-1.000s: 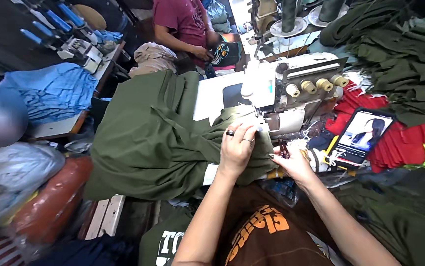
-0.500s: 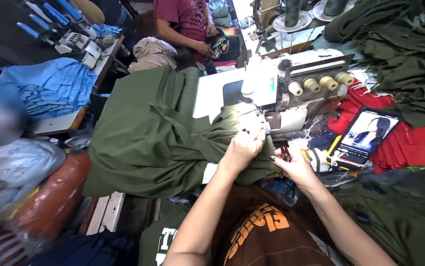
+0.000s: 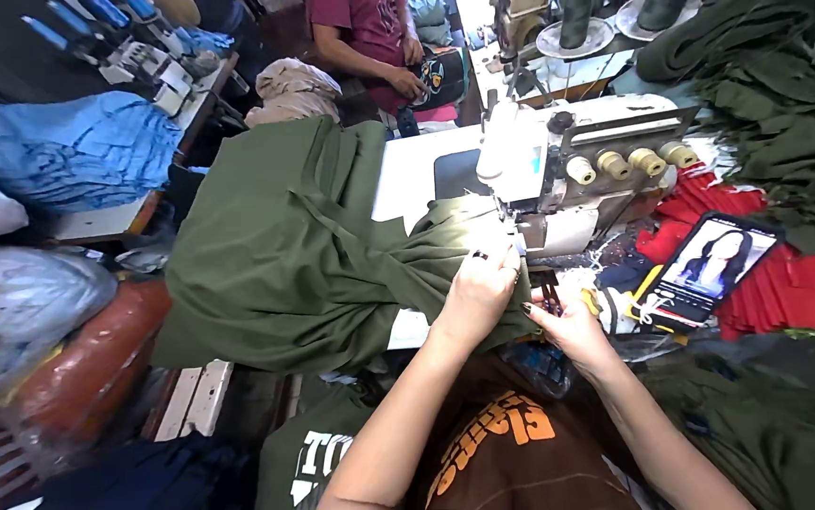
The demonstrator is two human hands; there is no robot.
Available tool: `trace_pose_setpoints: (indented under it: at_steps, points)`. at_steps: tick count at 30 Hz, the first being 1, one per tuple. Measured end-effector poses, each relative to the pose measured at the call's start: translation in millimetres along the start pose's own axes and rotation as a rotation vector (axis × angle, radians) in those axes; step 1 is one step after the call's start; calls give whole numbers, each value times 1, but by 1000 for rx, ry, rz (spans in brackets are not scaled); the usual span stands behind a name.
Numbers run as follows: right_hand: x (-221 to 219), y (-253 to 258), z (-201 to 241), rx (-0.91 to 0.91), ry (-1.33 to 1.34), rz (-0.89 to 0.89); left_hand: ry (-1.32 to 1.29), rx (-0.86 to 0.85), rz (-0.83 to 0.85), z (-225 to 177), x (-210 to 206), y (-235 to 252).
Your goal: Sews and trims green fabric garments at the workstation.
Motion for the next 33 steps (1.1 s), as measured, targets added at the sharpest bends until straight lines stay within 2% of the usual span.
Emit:
trace_pose_setpoints:
  at_steps: [10, 17, 24, 28, 33]
  points:
    - [-8, 14, 6, 80, -124, -53, -59, -42, -67, 23, -6, -3]
    - [-8, 14, 8, 74, -143, -71, -105, -84, -86, 32, -5, 1]
    - [-16, 16, 13, 143, -262, -88, -123, -46, -84, 41, -5, 3]
    - [-24, 19, 23, 193, -538, -124, -103, 6, -36, 43, -2, 9]
    - [-41, 41, 57, 352, -996, -257, -174, 258, 262, 61, 9, 29]
Point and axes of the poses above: each hand's wrist, its own y-axis towards the middle knuckle, its own x-axis out of the back of the hand, z = x × y, the point moved 3 cm from there along y, towards the middle knuckle, and after that the axes turned 15 degrees about z, right-handed, at the moved point
